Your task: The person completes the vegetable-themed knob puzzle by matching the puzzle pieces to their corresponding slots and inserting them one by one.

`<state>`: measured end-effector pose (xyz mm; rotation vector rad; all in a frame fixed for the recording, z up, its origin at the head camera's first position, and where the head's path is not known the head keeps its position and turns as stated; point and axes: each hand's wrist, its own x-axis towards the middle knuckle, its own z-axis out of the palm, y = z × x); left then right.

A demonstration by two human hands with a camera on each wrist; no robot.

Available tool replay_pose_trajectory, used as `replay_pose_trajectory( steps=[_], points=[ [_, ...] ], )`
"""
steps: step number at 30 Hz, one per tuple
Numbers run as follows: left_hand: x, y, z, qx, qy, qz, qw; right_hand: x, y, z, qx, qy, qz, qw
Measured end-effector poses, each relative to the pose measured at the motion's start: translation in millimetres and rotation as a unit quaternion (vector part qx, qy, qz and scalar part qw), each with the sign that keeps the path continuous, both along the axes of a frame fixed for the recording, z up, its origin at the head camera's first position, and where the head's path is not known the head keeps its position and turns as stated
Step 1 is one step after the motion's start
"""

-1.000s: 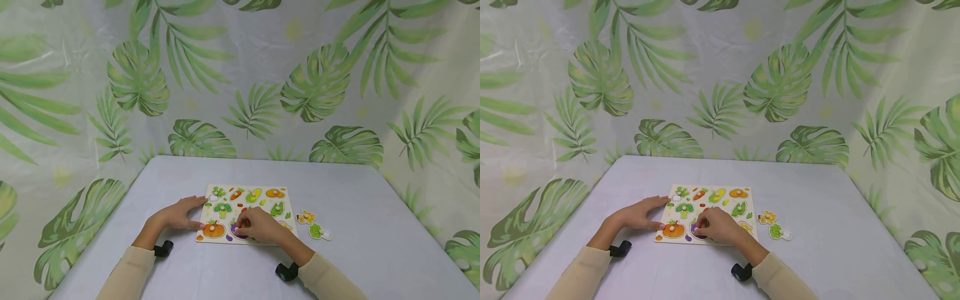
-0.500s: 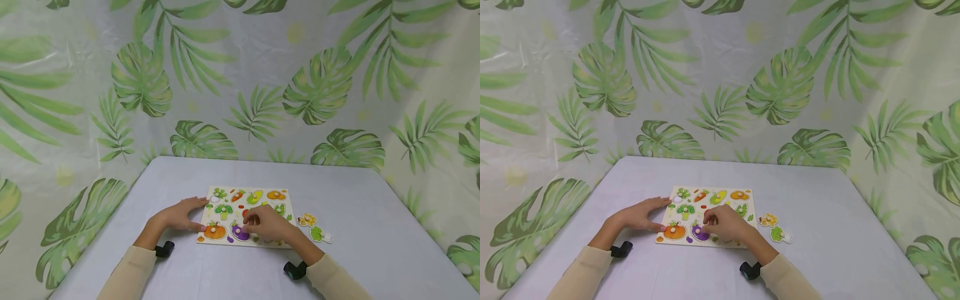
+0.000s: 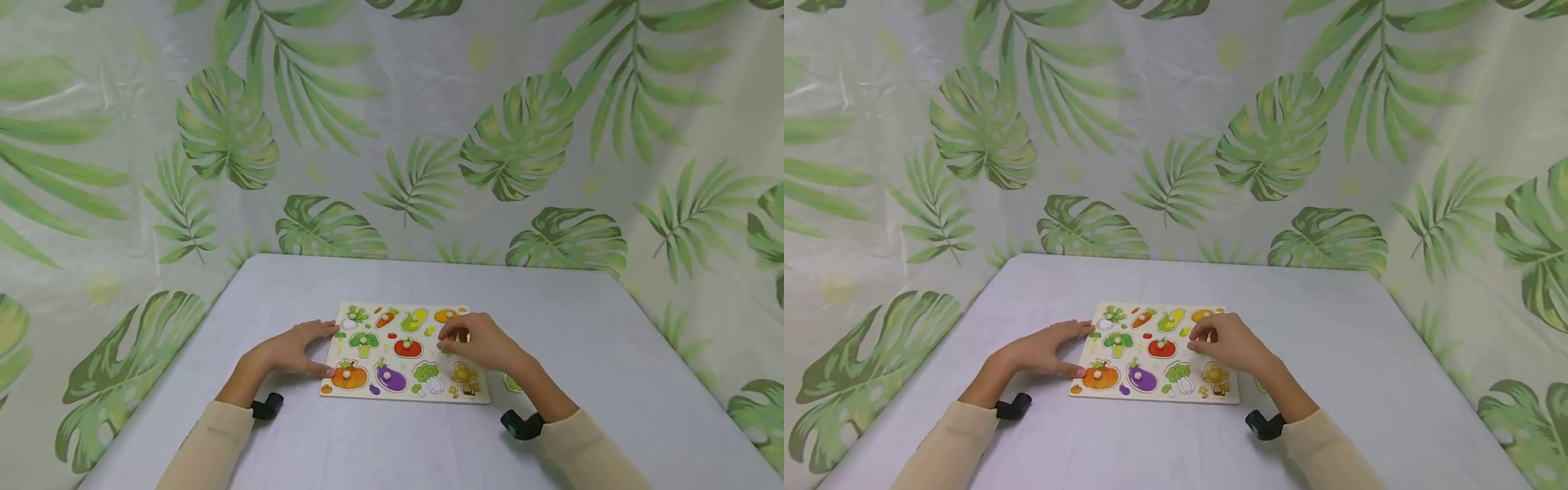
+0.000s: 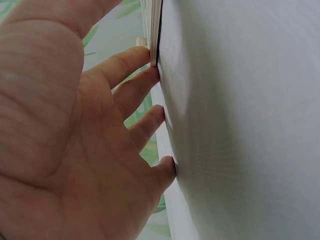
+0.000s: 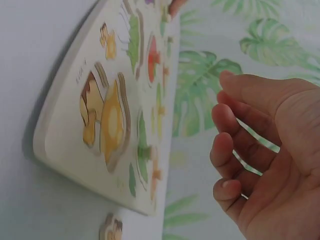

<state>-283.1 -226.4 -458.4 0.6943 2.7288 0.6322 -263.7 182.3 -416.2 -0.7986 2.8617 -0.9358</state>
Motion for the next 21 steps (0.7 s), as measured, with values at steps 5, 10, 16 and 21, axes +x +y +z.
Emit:
replay_pose_trajectory(
  steps=[5, 10, 16, 21],
  points=[
    [-0.2, 0.4, -0.4, -0.002, -0.001, 0.005, 1.0000, 2.3, 15.6, 5.0, 0.001, 0.013, -0.002, 1.000],
    [1.0, 0.4, 1.5, 0.000, -0.001, 0.006, 1.0000, 4.3, 29.2, 3.9, 0.004, 0.014, -0.016, 1.000],
    [2.0, 0.8, 1.2, -0.002, -0.003, 0.006, 1.0000, 5.2, 44.3, 0.5, 0.013, 0.011, -0.032, 0.999],
    [1.5, 1.1, 0.6, -0.003, -0.003, 0.008, 1.0000, 7.2, 55.9, 1.0, 0.011, 0.008, -0.043, 0.999]
  ],
)
